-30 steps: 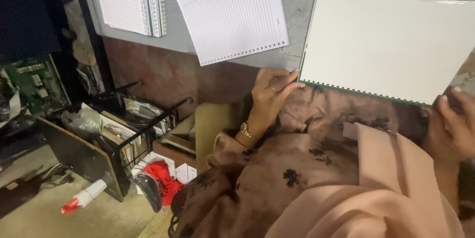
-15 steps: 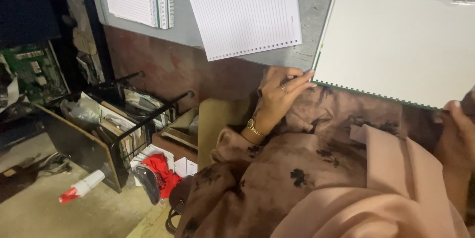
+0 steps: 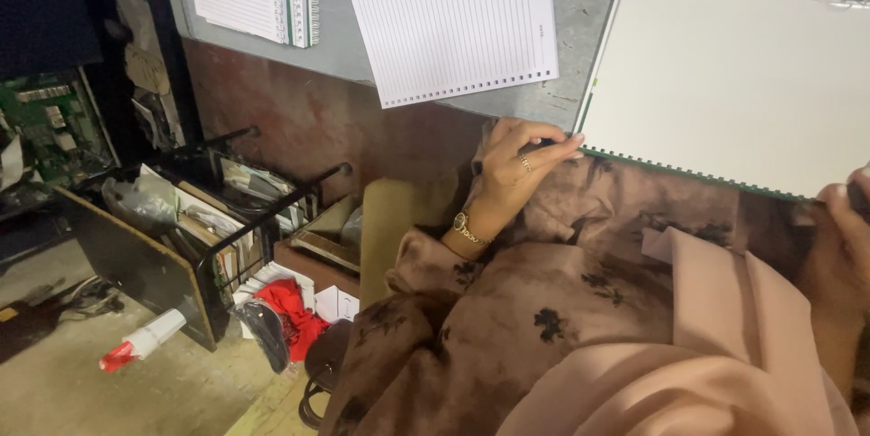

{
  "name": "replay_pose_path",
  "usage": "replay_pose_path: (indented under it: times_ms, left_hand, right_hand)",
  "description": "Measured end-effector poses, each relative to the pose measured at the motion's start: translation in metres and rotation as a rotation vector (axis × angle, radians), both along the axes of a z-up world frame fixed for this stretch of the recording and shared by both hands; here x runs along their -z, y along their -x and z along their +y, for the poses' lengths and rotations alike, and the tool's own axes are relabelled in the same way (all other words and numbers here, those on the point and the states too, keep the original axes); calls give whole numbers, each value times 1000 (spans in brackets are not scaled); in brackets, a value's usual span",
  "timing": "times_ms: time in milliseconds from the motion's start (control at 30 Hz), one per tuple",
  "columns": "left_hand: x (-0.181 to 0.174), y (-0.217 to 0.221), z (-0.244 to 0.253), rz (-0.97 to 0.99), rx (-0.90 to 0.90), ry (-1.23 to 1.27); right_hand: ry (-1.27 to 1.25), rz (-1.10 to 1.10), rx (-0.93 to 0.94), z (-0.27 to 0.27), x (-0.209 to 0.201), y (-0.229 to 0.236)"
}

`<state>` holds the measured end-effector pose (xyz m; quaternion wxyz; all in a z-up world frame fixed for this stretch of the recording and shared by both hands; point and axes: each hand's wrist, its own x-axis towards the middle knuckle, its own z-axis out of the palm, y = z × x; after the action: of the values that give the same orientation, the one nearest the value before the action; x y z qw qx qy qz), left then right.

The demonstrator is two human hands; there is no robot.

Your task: The person aligns a stack of lined paper with a white cover, then inserts a metal spiral binding through the punched holes to assemble a notebook. The person repeats the process with a second set of paper and cover, securing each spiral by hand.

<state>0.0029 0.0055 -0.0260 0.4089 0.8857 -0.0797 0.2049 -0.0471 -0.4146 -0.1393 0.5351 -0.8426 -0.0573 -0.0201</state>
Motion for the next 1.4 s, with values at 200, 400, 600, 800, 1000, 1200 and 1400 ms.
replay_pose_path:
  times_ms: [200, 400, 600, 800, 1000, 1200, 1400]
  left_hand:
    - [-5, 0, 0, 25, -7, -18]
    - [-3, 2, 1, 15, 6, -9]
    - [3, -1, 2, -103, 7, 16]
    - [4, -1, 2, -140, 18, 63]
    - [11, 0, 2, -143, 14, 66]
    - [-44, 14, 37, -75, -249, 251]
    - [-73, 21, 151, 403, -928, 161]
  right_hand:
    - [94, 56, -47, 20, -47, -13]
    - [-157, 119, -26, 26, -42, -14]
    - [36, -252, -65, 33, -42, -27]
    - [14, -199, -25, 30, -40, -24]
    - [150, -273, -49, 37, -55, -33]
    - [164, 275, 382, 37, -65, -13]
    - [213, -336, -306, 163, -210, -83]
